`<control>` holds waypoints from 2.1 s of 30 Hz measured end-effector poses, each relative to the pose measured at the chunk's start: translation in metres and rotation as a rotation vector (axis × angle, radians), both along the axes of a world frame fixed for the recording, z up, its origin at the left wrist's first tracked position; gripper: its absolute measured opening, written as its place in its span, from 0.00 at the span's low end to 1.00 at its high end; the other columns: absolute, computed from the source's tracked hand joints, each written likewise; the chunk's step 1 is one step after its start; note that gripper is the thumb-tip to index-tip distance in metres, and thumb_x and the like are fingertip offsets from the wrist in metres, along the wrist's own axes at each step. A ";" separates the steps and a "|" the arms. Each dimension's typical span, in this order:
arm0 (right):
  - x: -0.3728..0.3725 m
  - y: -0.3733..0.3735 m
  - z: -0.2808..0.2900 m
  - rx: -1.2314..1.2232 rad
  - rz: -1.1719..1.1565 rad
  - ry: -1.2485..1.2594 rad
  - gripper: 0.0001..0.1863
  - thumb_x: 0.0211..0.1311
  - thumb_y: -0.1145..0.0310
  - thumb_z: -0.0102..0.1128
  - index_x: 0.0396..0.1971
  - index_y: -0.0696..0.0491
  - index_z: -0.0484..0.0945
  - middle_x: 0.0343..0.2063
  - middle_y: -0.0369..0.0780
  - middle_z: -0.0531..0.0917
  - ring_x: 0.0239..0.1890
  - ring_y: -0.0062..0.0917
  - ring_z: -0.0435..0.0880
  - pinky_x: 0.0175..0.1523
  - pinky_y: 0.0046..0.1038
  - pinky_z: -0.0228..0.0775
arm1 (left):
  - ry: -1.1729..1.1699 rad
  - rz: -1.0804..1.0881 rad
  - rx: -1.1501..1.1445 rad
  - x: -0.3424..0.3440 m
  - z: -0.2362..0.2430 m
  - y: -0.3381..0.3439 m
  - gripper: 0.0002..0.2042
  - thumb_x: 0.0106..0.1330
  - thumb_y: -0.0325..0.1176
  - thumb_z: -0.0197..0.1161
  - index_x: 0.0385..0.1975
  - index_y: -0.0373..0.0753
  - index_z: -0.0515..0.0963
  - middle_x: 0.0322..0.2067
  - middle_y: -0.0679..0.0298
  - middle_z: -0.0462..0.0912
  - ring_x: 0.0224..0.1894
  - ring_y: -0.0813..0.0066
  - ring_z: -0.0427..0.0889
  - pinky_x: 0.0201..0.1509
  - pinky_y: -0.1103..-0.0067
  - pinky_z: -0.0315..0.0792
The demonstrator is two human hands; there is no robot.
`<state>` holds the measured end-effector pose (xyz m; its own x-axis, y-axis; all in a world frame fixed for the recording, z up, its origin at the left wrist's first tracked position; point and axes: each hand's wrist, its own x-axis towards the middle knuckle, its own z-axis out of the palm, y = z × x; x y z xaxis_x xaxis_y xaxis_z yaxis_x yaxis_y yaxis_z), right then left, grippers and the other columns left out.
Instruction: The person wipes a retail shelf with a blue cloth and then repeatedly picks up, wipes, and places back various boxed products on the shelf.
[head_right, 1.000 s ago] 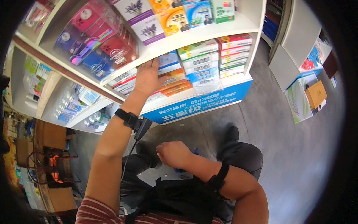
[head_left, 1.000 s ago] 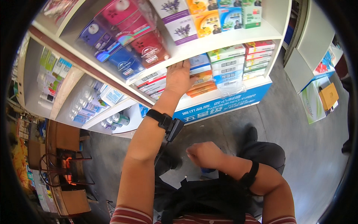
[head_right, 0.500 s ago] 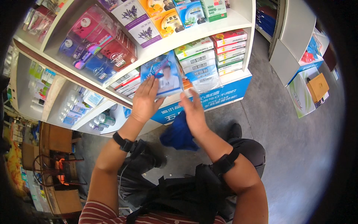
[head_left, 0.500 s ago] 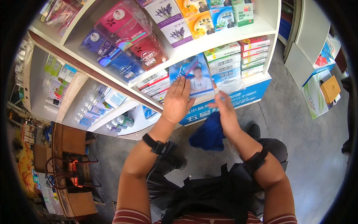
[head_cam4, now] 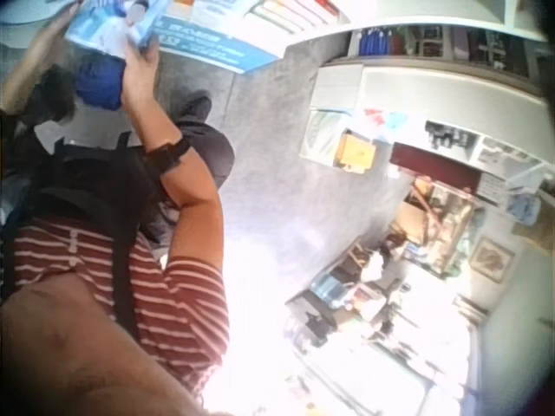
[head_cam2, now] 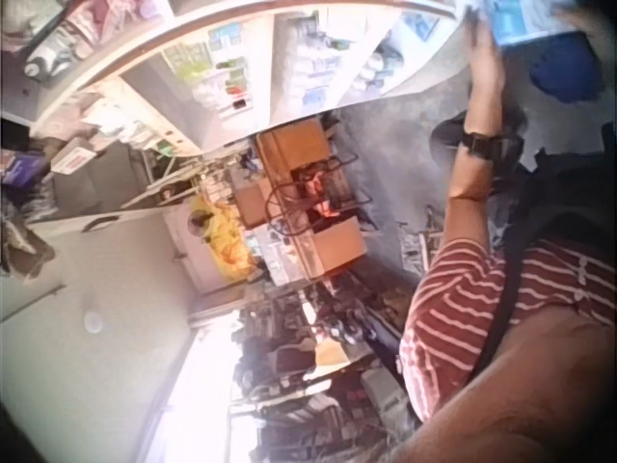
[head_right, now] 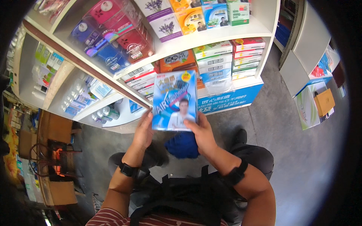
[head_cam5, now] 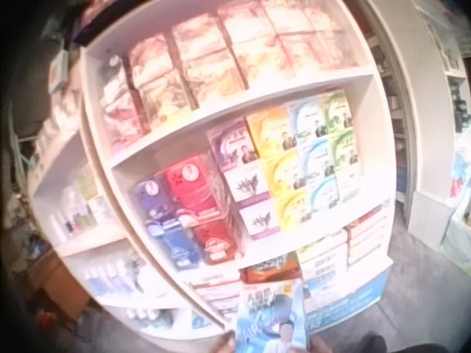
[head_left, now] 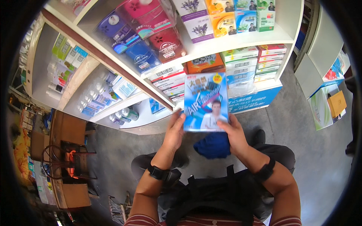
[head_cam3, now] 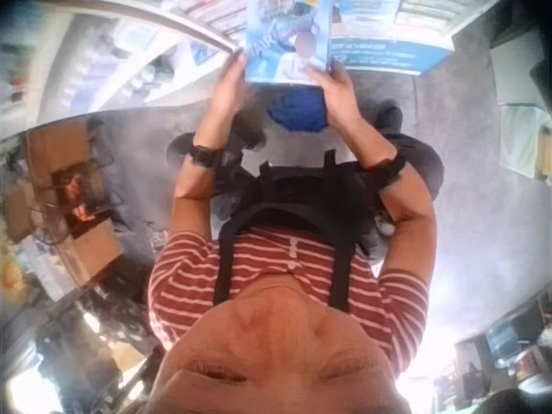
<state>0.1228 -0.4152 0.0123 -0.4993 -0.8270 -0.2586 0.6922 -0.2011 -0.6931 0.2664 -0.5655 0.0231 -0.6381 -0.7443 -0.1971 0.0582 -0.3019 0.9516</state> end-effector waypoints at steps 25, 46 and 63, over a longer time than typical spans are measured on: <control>0.068 -0.005 -0.037 0.270 0.858 0.577 0.19 0.57 0.64 0.61 0.45 0.60 0.75 0.27 0.39 0.82 0.32 0.19 0.79 0.39 0.23 0.69 | -0.270 0.424 0.262 0.150 -0.045 -0.076 0.16 0.60 0.30 0.58 0.47 0.39 0.67 0.41 0.60 0.76 0.40 0.65 0.77 0.37 0.69 0.78; 0.051 -0.003 -0.010 0.346 0.840 0.910 0.17 0.57 0.61 0.56 0.43 0.53 0.77 0.29 0.42 0.82 0.33 0.35 0.81 0.39 0.33 0.71 | -0.557 0.641 -0.447 0.074 -0.169 -0.230 0.22 0.49 0.24 0.62 0.47 0.29 0.71 0.38 0.50 0.74 0.44 0.55 0.74 0.52 0.67 0.68; 0.033 0.012 -0.002 0.304 0.498 1.033 0.13 0.54 0.62 0.57 0.35 0.53 0.79 0.24 0.44 0.81 0.30 0.40 0.80 0.36 0.35 0.71 | -0.650 -0.093 -1.862 -0.154 0.024 -0.069 0.35 0.50 0.35 0.67 0.57 0.26 0.60 0.59 0.43 0.61 0.63 0.50 0.60 0.66 0.66 0.55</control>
